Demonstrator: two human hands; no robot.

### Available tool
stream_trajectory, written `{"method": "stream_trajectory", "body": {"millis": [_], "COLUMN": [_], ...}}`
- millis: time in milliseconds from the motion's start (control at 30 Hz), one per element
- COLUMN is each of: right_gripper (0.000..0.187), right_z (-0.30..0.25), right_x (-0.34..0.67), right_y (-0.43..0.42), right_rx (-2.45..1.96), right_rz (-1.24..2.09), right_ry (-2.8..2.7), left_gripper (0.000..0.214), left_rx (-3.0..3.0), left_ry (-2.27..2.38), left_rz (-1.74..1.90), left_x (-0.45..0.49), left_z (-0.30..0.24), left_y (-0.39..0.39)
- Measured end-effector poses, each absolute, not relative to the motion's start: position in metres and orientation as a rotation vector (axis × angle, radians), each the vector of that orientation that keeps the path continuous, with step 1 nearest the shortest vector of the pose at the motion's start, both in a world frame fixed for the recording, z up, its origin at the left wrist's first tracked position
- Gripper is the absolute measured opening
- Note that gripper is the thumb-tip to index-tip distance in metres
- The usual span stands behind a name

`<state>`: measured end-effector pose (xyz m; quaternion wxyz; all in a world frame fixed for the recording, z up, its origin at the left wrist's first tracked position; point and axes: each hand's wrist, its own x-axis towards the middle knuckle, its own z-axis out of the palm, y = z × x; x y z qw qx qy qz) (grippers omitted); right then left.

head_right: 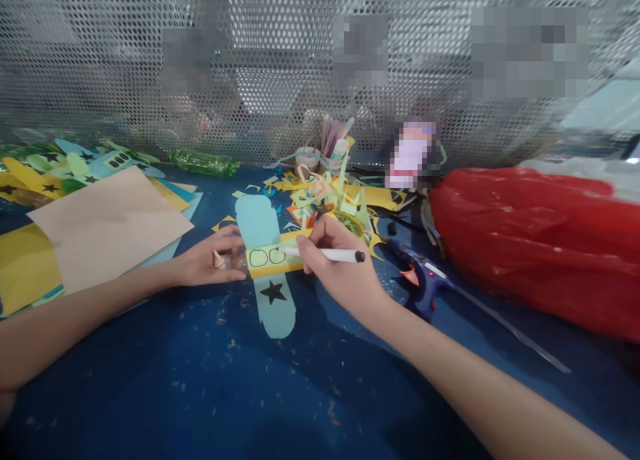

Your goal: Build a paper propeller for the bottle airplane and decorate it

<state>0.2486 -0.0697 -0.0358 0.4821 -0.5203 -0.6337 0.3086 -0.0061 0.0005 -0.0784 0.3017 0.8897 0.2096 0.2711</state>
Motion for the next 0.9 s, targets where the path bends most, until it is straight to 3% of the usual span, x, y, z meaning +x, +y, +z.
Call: {"method": "stream_trajectory", "body": {"millis": [900], "right_gripper": [0.033], "right_z": [-0.026], "right_x": [0.256], "right_y": [-0.06], "right_rx": [-1.285], "right_rz": [0.718], "right_ry": [-1.412], "left_gripper": [0.056], "left_rx": [2.363], "left_ry": [0.474], "left_rz": [0.762], "left_x": [-0.006], "left_z": [-0.077], "left_y": [0.0]}}
